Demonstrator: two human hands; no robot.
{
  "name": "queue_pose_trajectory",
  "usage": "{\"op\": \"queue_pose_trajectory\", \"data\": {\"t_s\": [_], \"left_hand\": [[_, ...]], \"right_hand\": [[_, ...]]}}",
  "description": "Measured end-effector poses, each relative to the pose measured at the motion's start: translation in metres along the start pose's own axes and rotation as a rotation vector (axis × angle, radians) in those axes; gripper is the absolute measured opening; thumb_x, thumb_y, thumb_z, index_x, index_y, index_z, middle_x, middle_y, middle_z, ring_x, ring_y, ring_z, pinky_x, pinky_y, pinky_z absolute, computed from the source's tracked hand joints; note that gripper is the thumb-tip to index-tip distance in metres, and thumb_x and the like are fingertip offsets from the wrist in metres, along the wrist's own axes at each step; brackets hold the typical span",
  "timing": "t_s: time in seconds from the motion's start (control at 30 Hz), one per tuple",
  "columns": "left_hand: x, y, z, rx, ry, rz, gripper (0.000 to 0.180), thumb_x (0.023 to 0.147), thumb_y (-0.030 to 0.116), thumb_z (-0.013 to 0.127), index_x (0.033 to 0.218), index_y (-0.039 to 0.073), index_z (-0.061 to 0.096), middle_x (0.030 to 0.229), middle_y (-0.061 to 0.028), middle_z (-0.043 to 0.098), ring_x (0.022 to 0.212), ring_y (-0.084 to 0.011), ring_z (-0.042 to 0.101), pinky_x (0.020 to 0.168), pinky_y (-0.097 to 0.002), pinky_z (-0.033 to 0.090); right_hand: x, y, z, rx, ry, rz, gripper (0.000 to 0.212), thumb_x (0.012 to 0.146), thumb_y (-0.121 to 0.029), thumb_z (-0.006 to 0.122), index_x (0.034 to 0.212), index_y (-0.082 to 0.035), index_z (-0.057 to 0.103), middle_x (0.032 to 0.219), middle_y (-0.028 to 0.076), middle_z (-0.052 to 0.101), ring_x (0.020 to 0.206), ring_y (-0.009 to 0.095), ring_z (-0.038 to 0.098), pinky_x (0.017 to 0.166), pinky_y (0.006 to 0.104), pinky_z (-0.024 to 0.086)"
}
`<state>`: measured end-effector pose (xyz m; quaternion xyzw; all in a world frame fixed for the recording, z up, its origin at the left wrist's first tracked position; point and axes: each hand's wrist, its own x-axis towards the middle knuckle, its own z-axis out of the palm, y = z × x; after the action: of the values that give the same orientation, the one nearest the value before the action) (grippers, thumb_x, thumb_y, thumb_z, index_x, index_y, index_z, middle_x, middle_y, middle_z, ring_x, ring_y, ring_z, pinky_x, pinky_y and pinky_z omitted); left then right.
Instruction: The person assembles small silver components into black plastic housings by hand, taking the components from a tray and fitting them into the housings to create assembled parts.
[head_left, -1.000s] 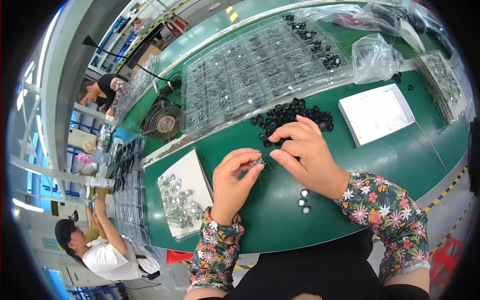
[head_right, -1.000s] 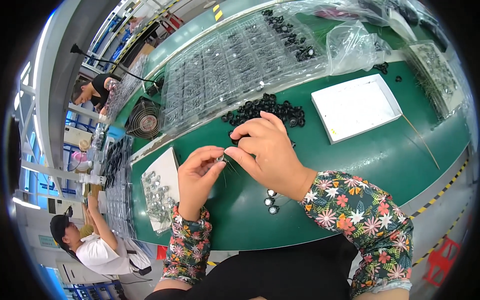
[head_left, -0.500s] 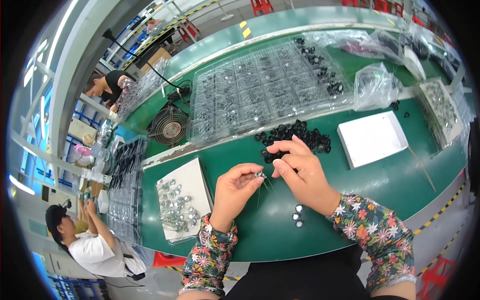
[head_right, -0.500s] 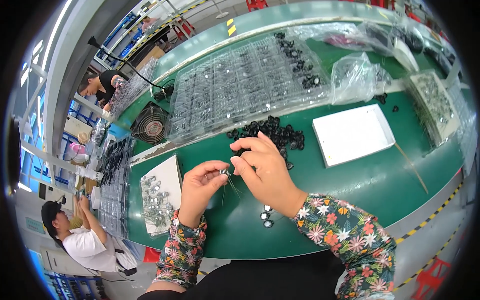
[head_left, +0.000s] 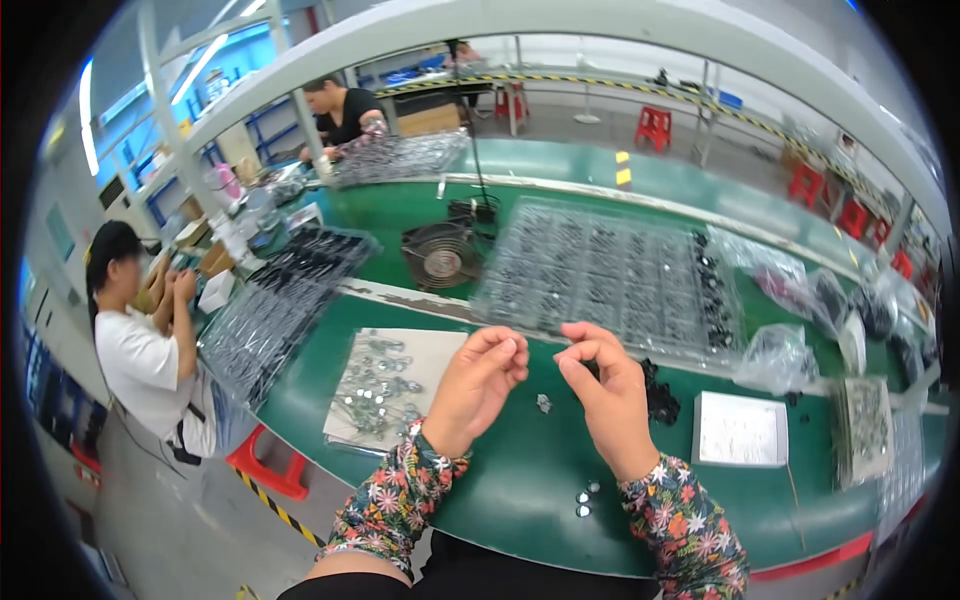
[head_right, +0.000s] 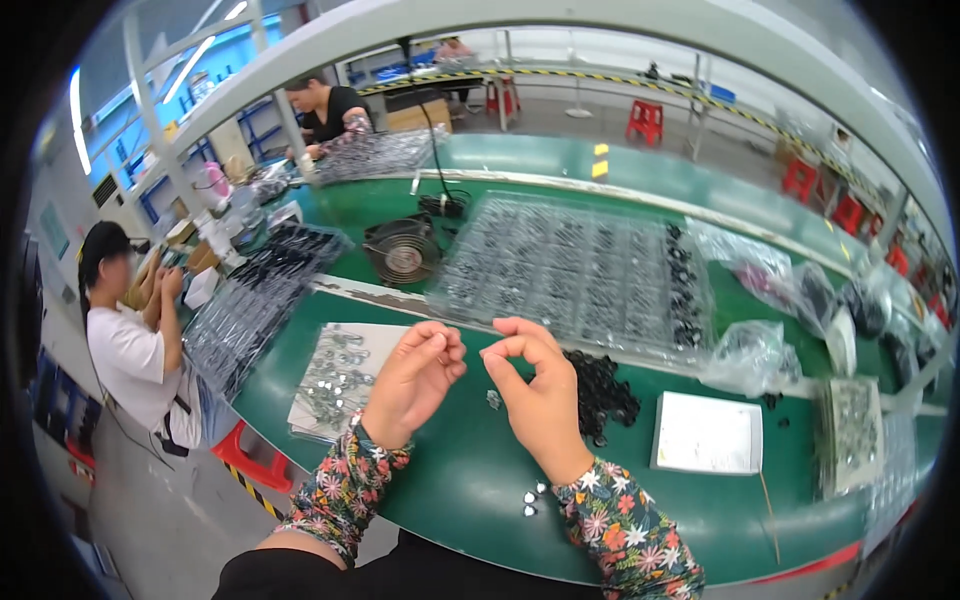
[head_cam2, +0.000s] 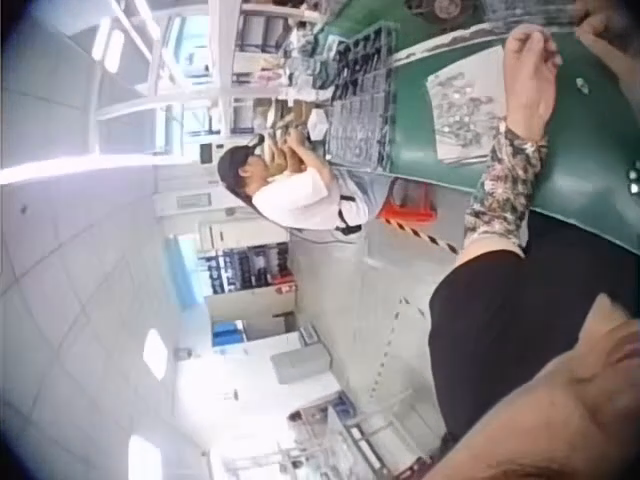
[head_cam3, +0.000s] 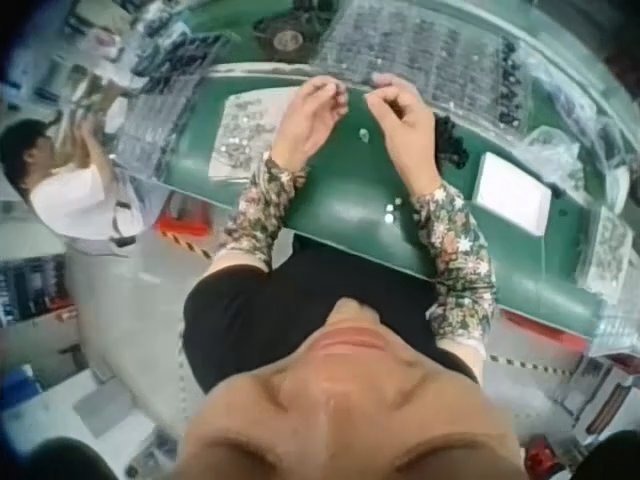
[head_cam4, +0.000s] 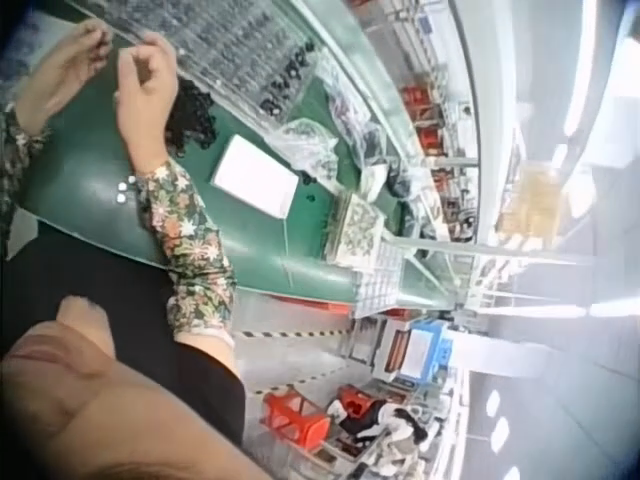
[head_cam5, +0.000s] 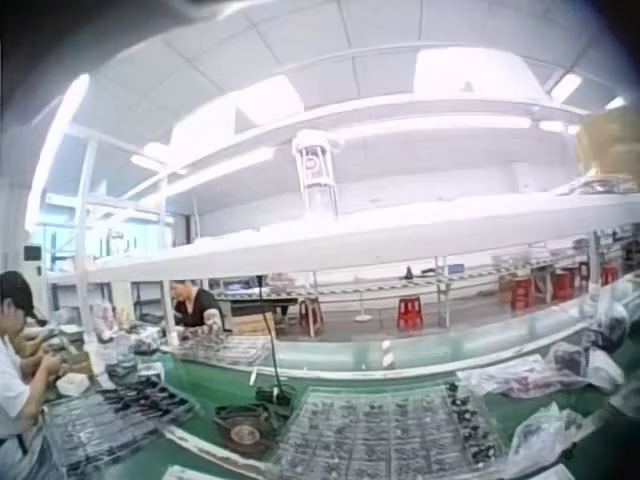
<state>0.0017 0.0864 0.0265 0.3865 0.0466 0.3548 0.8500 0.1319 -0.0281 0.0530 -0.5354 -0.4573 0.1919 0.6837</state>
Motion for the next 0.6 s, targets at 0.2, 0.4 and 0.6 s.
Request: {"op": "queue_pose_trajectory", "data": {"t_s": [0.2,0.4,0.6], "left_hand": [[-0.005,0.004,0.005,-0.085,0.007,0.018,0.014,0.094,0.012,0.055,0.107,0.009,0.059,0.099,-0.0014,0.061,0.089,-0.0127,0.057,0.077,-0.0288,0.047],[-0.004,0.003,0.004,-0.106,0.011,-0.023,0.005,0.094,0.012,0.052,0.096,0.008,0.053,0.093,-0.0023,0.054,0.084,-0.0138,0.051,0.076,-0.0284,0.044],[-0.004,0.002,0.009,-0.087,0.005,-0.02,0.008,0.095,0.013,0.053,0.101,0.008,0.055,0.094,-0.0021,0.056,0.082,-0.013,0.052,0.074,-0.0279,0.045]], "right_hand": [[0.001,-0.001,0.016,0.127,-0.136,0.05,0.01,0.086,-0.001,0.059,0.093,-0.002,0.065,0.125,0.011,0.053,0.12,0.019,0.047,0.104,0.0334,0.033],[0.004,0.0,0.009,0.277,-0.144,0.14,0.008,0.088,-0.002,0.057,0.092,-0.002,0.063,0.125,0.01,0.053,0.118,0.018,0.049,0.101,0.0328,0.036],[0.004,-0.012,0.006,0.426,-0.114,0.174,0.01,0.091,-0.006,0.057,0.095,0.0,0.064,0.123,0.01,0.055,0.108,0.013,0.053,0.095,0.0286,0.04]]}}
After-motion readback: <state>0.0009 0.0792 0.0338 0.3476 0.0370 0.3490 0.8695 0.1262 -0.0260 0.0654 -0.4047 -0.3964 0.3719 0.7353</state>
